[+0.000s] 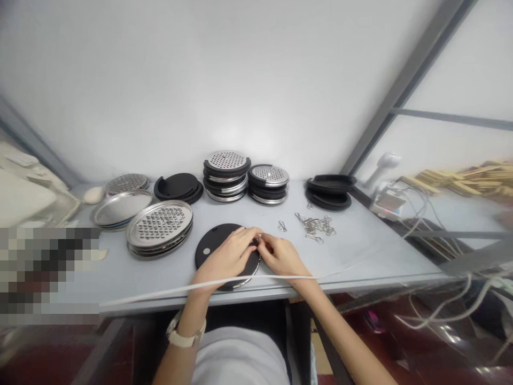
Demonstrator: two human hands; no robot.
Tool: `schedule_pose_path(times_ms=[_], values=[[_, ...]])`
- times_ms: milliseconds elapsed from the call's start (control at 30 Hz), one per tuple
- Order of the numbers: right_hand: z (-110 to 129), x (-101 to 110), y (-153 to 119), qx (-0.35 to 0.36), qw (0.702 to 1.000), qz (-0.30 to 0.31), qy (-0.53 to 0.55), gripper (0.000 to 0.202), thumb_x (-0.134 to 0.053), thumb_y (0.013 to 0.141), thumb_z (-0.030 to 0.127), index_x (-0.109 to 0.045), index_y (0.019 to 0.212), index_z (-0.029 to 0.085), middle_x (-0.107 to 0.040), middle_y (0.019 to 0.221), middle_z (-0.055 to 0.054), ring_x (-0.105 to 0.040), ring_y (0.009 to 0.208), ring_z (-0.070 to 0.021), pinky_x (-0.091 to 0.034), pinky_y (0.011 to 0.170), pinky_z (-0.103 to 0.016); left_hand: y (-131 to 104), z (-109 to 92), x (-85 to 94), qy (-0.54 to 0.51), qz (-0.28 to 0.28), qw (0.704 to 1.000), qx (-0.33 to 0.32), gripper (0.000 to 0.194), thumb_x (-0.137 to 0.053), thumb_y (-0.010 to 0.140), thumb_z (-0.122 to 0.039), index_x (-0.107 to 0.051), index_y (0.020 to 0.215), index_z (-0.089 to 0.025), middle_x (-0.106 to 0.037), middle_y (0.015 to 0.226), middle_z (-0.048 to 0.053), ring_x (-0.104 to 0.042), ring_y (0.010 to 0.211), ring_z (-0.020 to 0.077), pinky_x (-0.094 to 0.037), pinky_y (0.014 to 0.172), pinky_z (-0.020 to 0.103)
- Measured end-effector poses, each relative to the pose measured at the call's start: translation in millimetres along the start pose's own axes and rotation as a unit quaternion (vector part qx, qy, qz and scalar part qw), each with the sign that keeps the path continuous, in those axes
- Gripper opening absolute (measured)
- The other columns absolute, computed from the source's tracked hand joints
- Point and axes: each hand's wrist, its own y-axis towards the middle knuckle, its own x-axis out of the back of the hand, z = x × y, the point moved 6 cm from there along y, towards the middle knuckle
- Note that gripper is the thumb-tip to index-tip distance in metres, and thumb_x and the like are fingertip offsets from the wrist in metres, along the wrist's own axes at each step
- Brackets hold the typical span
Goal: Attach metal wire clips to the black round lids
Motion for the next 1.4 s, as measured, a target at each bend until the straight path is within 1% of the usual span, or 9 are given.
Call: schedule_pose_path(times_ms=[333,533,733,1400], values=[[-0.3,-1.3,-0.7,-0.002,1.000,0.003,0.002,0.030,-0.035,0.093,0.036,-0.049,0.073,0.019,-0.056,0.061,0.000,-0.050,0.054,-0.0148,-0.031,0.055,-0.025,1.0,1.3,-1.1,0.003,-0.003,1.000,-0.003,0.026,-0.039,0.090,-0.006,-0.049,0.110,-0.020,-0.060,0.106,0.004,-0.053,0.103,0.0202,-0.043,0.092,0.035],[-1.3,-0.9,-0.7,-0.001,1.000,0.004,0.000,0.030,-0.035,0.093,0.036,-0.049,0.073,0.019,-0.056,0.060,0.000,-0.050,0.054,-0.0147,-0.031,0.055,-0.025,0.3,0.7,-0.4,0.001,-0.007,1.000,-0.006,0.025,-0.039,0.090,-0.006,-0.050,0.108,-0.020,-0.060,0.106,0.004,-0.053,0.104,0.0198,-0.043,0.092,0.035],[-1.1,-1.0,0.2,-0.003,1.000,0.005,-0.002,0.030,-0.035,0.093,0.036,-0.050,0.073,0.019,-0.056,0.060,0.000,-0.050,0.053,-0.0146,-0.031,0.054,-0.025,1.0,0.7,-1.3,0.004,-0.005,1.000,-0.007,0.028,-0.039,0.090,-0.006,-0.049,0.112,-0.020,-0.060,0.107,0.005,-0.053,0.105,0.0198,-0.043,0.093,0.036],[0.1,-0.7,1.0,0.002,1.000,0.002,-0.018,0.031,-0.035,0.093,0.035,-0.052,0.074,0.019,-0.058,0.060,-0.001,-0.052,0.054,-0.0153,-0.032,0.055,-0.025,1.1,1.4,-1.5,0.006,-0.007,1.000,-0.008,0.027,-0.040,0.090,-0.006,-0.049,0.112,-0.020,-0.060,0.107,0.005,-0.053,0.104,0.0200,-0.043,0.092,0.035]])
